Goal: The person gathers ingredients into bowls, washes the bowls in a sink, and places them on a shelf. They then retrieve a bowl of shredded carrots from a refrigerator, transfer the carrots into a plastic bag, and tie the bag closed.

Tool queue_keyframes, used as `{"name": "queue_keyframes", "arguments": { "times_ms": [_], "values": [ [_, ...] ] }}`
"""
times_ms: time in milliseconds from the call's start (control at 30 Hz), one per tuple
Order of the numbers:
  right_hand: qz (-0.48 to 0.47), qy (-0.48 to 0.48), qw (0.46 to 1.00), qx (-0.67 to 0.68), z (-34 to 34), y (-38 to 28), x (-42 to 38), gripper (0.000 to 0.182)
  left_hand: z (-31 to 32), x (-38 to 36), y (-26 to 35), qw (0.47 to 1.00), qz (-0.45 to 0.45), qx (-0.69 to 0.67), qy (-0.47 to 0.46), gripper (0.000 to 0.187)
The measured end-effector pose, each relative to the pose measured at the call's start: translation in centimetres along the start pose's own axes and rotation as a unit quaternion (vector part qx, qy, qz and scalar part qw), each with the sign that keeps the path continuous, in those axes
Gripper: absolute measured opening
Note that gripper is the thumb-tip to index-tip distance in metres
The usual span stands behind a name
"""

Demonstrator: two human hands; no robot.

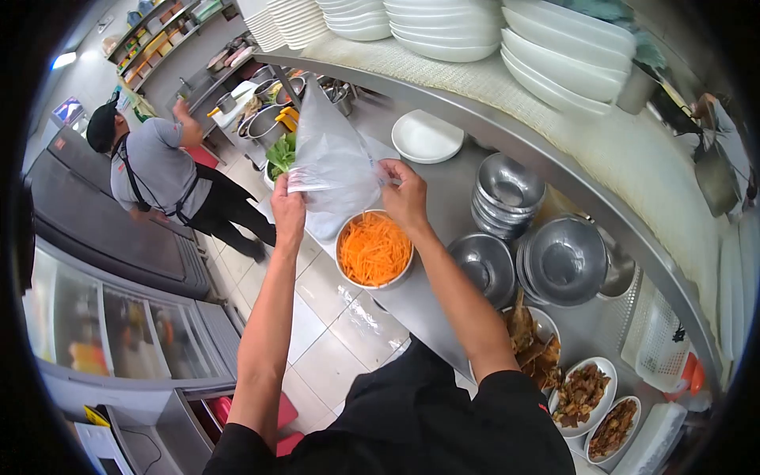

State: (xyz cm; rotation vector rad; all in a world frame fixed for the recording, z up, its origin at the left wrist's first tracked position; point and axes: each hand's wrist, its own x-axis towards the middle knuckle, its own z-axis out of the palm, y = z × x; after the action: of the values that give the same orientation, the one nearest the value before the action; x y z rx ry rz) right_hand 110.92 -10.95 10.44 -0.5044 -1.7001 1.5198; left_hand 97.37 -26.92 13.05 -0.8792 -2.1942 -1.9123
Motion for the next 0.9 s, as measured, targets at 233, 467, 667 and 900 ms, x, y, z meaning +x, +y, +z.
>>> {"name": "queue_keyframes", "arguments": {
  "times_ms": [233,467,667,900],
  "values": [
    [-0.024,-0.167,0.936,-0.309,0.2,0.4,-2.9,0.079,3.3,3.5,-4.0,0.988,-0.148,-0.012,-0.039,0.036],
    [0.020,-0.357,0.798,-0.485,2.4,1.4,-8.3,0.102,6.7,8.3,-3.8,0.948,-0.240,0.013,-0.210,0.038],
    [0.081,-0.292,0.788,-0.536,4.6,1.7,-8.3,0.101,10.5,11.0,-2.8,0.798,-0.358,-0.304,-0.378,0.036],
    [0.117,-0.199,0.816,-0.529,5.7,2.7,-9.5,0.074,12.3,7.8,-7.7,0.873,-0.154,-0.016,-0.463,0.056]
  ]
}}
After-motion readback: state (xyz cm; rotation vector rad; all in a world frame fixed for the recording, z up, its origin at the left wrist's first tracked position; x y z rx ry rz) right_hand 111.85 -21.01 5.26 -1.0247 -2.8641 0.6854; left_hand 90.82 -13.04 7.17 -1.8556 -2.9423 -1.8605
